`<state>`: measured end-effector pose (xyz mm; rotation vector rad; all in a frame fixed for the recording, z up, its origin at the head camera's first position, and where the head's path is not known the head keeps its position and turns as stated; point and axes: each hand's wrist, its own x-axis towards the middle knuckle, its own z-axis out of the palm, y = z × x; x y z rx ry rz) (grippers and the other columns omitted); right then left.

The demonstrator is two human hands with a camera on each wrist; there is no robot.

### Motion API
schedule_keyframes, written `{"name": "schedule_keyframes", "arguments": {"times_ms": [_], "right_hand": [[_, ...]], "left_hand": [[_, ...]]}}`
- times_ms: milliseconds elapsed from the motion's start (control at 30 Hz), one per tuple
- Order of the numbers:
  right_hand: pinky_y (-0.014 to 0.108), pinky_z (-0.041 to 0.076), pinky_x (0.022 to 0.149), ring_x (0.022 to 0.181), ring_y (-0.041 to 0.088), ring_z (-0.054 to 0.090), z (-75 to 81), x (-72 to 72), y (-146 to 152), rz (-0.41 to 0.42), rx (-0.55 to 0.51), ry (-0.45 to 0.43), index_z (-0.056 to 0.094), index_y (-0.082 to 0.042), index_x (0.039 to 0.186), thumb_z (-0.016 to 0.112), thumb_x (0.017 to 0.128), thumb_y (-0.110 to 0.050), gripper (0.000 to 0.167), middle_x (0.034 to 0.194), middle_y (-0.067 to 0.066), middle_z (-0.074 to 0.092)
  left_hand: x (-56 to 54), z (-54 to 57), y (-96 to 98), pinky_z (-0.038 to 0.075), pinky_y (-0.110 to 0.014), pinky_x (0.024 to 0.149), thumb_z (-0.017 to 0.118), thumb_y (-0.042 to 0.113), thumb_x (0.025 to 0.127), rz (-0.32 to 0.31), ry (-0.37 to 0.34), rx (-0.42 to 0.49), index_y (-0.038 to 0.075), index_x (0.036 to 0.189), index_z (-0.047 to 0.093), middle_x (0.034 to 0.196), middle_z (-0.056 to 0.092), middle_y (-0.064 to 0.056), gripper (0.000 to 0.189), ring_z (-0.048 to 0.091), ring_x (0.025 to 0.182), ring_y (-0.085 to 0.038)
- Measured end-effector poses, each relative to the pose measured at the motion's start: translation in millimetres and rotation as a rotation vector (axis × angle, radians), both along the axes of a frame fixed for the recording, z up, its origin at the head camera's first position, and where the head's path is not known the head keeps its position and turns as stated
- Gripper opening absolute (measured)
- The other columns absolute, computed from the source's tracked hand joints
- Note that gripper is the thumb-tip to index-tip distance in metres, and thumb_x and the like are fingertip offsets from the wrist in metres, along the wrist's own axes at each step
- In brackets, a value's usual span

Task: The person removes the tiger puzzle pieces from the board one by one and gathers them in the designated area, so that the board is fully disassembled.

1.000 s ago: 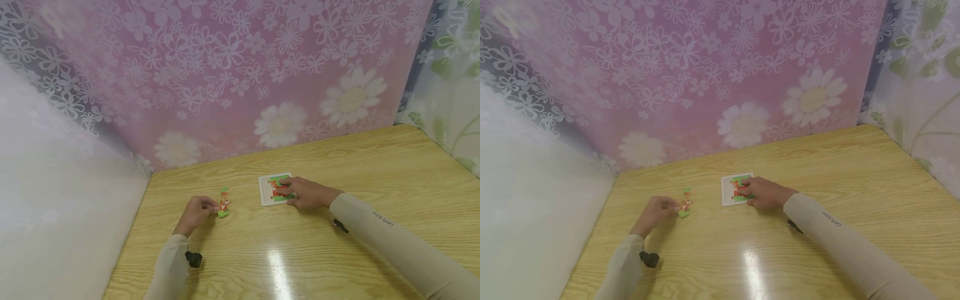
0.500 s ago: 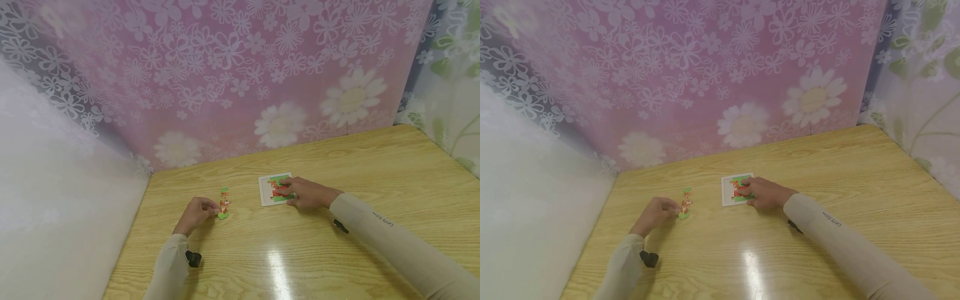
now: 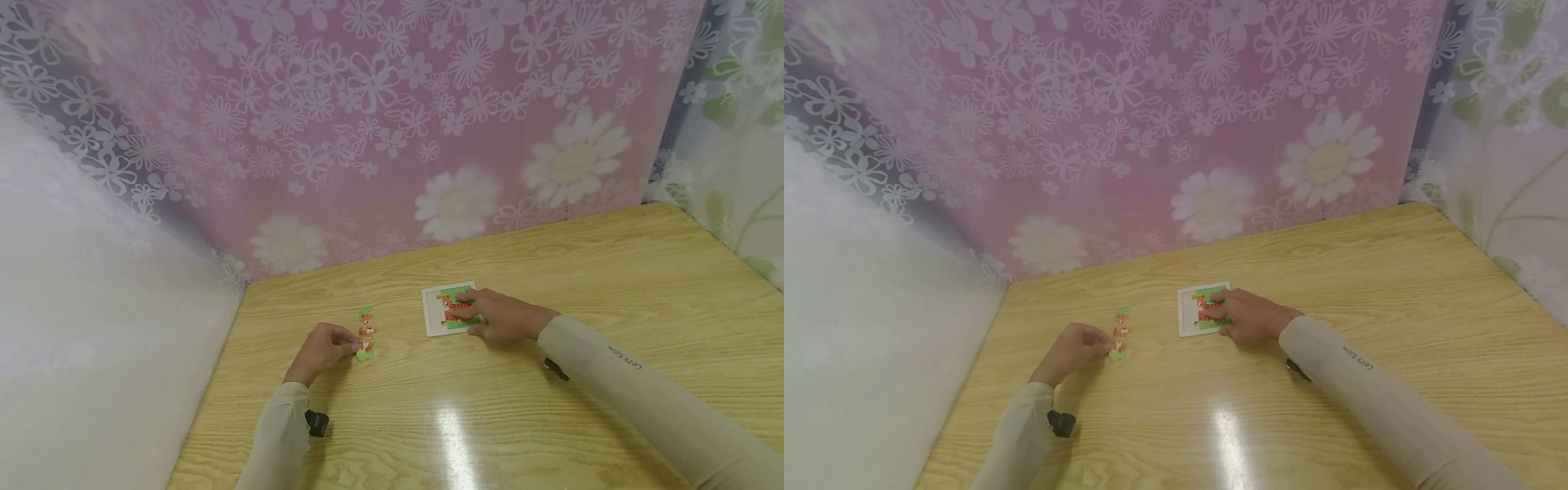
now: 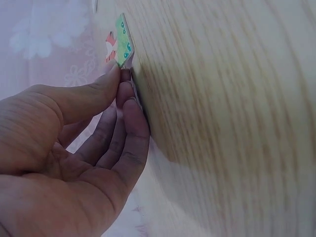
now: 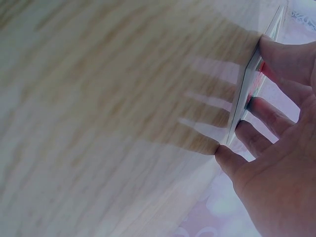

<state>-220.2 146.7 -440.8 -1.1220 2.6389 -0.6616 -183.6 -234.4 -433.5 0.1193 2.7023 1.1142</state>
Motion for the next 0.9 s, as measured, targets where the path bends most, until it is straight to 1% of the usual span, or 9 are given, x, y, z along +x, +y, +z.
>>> {"name": "schedule_keyframes", "arguments": {"times_ms": [300, 567, 667, 800, 900], "right_hand": [[0.061, 0.035, 0.11, 0.141, 0.047, 0.037, -2.1, -0.4, 0.3, 0.0, 0.0, 0.0, 0.057, -0.004, 0.143, 0.068, 0.098, -0.016, 0.048, 0.153, 0.028, 0.04], [0.061, 0.034, 0.111, 0.142, 0.046, 0.035, -4.0, 0.6, 1.3, -0.01, -0.005, -0.014, 0.055, -0.004, 0.144, 0.068, 0.098, -0.014, 0.049, 0.155, 0.027, 0.038], [0.061, 0.035, 0.11, 0.142, 0.047, 0.036, -4.0, 1.4, 0.7, -0.004, -0.012, -0.006, 0.055, -0.004, 0.144, 0.068, 0.098, -0.014, 0.05, 0.155, 0.027, 0.038], [0.06, 0.035, 0.11, 0.142, 0.047, 0.036, -2.9, 2.4, -0.1, -0.005, -0.011, 0.011, 0.054, -0.004, 0.145, 0.067, 0.098, -0.014, 0.05, 0.155, 0.027, 0.038], [0.06, 0.034, 0.111, 0.143, 0.046, 0.035, -2.5, 2.9, 0.4, -0.013, -0.008, 0.015, 0.054, -0.003, 0.145, 0.067, 0.098, -0.014, 0.05, 0.155, 0.027, 0.037]], "left_hand": [[1.0, -1.6, 0.2, 0.055, -0.039, 0.078, 0.074, 0.007, 0.093, -0.014, 0.005, -0.01, 0.009, 0.092, 0.08, 0.088, 0.072, 0.0, 0.006, 0.064, 0.082, -0.015], [2.8, -1.2, 1.8, 0.056, -0.042, 0.08, 0.075, 0.008, 0.092, -0.029, 0.02, -0.033, 0.01, 0.091, 0.08, 0.088, 0.072, 0.0, 0.005, 0.065, 0.082, -0.014], [2.6, -1.0, 1.9, 0.056, -0.043, 0.081, 0.076, 0.009, 0.092, -0.029, 0.027, -0.044, 0.011, 0.091, 0.08, 0.089, 0.072, 0.001, 0.005, 0.065, 0.083, -0.015], [-1.0, 0.6, 5.0, 0.056, -0.043, 0.08, 0.077, 0.015, 0.092, -0.019, 0.059, -0.051, 0.014, 0.09, 0.08, 0.088, 0.073, 0.004, 0.004, 0.065, 0.084, -0.015], [-5.1, 4.6, 12.5, 0.056, -0.043, 0.08, 0.077, 0.018, 0.092, -0.016, 0.1, -0.019, 0.012, 0.092, 0.08, 0.087, 0.074, 0.003, 0.006, 0.067, 0.082, -0.015]]}}
